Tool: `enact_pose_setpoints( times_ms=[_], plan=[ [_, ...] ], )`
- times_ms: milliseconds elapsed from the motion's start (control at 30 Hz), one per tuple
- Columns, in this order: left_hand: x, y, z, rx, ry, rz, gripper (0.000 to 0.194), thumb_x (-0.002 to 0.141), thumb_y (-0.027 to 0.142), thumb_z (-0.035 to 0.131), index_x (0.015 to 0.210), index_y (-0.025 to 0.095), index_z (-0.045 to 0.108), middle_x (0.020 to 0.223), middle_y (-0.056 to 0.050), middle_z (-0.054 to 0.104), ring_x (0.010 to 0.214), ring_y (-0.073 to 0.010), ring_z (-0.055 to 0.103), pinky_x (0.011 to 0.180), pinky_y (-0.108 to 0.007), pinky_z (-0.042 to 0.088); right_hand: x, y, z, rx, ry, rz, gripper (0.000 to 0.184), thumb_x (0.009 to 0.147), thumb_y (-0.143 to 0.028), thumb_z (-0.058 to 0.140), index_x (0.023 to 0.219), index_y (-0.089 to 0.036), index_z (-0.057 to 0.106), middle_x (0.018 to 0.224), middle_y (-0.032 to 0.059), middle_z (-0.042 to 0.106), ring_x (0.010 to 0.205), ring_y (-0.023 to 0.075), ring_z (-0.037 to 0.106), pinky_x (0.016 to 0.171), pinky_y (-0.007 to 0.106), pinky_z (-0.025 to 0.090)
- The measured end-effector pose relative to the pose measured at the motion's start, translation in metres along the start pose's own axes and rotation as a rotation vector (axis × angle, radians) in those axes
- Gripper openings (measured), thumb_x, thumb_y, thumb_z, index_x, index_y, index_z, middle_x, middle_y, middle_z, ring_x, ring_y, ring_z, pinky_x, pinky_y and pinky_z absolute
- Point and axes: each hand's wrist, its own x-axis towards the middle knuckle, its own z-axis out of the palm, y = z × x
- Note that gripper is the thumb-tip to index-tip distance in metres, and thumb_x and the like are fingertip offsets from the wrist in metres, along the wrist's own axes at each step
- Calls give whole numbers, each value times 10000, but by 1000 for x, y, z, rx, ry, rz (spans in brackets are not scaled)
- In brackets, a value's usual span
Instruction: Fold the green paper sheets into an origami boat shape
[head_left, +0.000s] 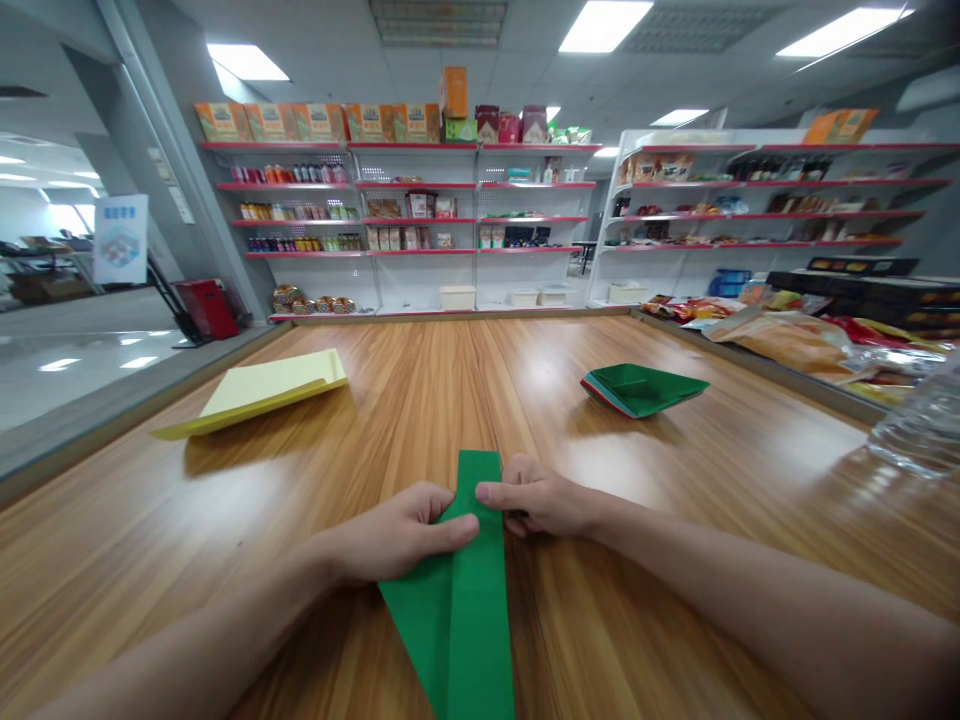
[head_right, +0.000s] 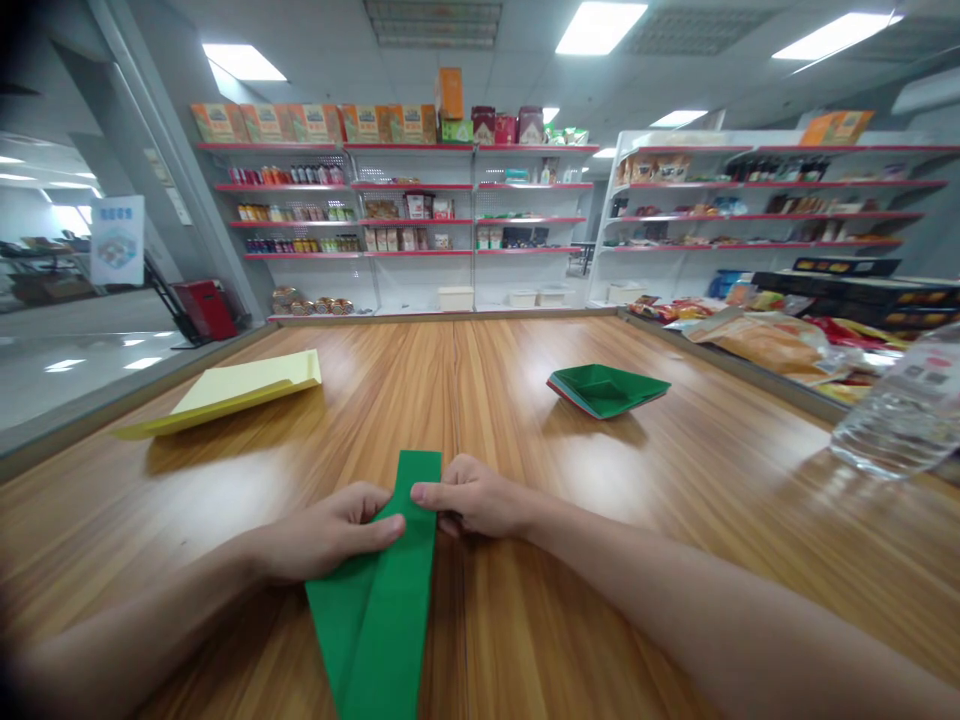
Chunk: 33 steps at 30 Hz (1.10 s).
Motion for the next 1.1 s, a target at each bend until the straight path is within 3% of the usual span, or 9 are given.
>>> enact_pose_setpoints(
  times_ms=[100, 200, 400, 500, 600, 700, 800, 1000, 1100],
  plan=[
    [-1, 1, 6, 137, 72, -20, 344, 743, 457, 651, 697, 118, 619, 591, 15, 569, 491, -74, 443, 470, -193, 334, 3, 1, 8, -29, 73, -8, 647, 827, -652, 405, 455, -134, 515, 338, -33, 393, 300, 47, 311, 314, 195, 190],
    [-1, 1, 7, 172, 92, -24, 351, 728, 462, 653, 668, 123, 587, 583, 22, 541, 491, -73, 426, 451, -189, 316, 7, 3, 11, -4, 243, -52, 663, 819, -687, 367, 458, -144, 488, 359, -27, 412, 305, 48, 309, 313, 197, 191],
    [0, 1, 13, 154, 114, -35, 372, 709, 488, 655, 670, 135, 547, 583, 28, 501, 495, -75, 411, 450, -186, 316, 7, -2, 17, -163, 409, -195, 616, 877, -580, 386, 436, -155, 450, 398, -12, 432, 365, 61, 379, 354, 196, 241],
    [3, 0, 18, 239, 172, 39, 468, 786, 572, 509, 584, 150, 491, 521, 40, 419, 453, -72, 338, 431, -202, 279, 5, -3, 19, -102, 355, -159, 601, 884, -578, 366, 452, -165, 434, 381, -26, 396, 348, 63, 357, 346, 200, 233],
    [7, -4, 22, 406, 327, 167, 536, 846, 599, 359, 552, 163, 461, 509, 39, 371, 465, -88, 311, 443, -223, 272, 4, -2, 20, 3, 203, -129, 567, 881, -578, 370, 492, -168, 417, 411, -38, 382, 372, 61, 344, 361, 199, 240],
    [10, -8, 25, 508, 492, 227, 520, 865, 577, 331, 575, 169, 472, 538, 17, 421, 511, -116, 381, 480, -234, 301, 3, 0, 19, 48, 44, -134, 531, 850, -570, 435, 509, -163, 404, 465, -40, 377, 416, 57, 323, 388, 200, 237],
    [10, -9, 26, 555, 549, 233, 505, 876, 552, 334, 579, 173, 488, 565, -9, 485, 550, -141, 440, 510, -237, 326, 3, 2, 17, 63, -20, -102, 495, 811, -550, 492, 517, -154, 448, 445, -35, 403, 392, 61, 341, 366, 201, 220],
    [9, -6, 26, 642, 558, 197, 499, 898, 521, 298, 613, 169, 505, 583, -6, 487, 553, -143, 438, 532, -242, 325, 4, 0, 11, 119, 308, -181, 362, 786, -416, 526, 539, -154, 480, 441, -30, 445, 381, 62, 357, 359, 192, 225],
    [9, -5, 26, 651, 525, 189, 493, 902, 520, 278, 603, 174, 463, 566, 14, 432, 540, -131, 409, 532, -240, 316, 5, -2, 11, 67, 390, -194, 330, 783, -368, 514, 528, -160, 475, 452, -23, 455, 399, 70, 382, 368, 191, 242]
  ],
)
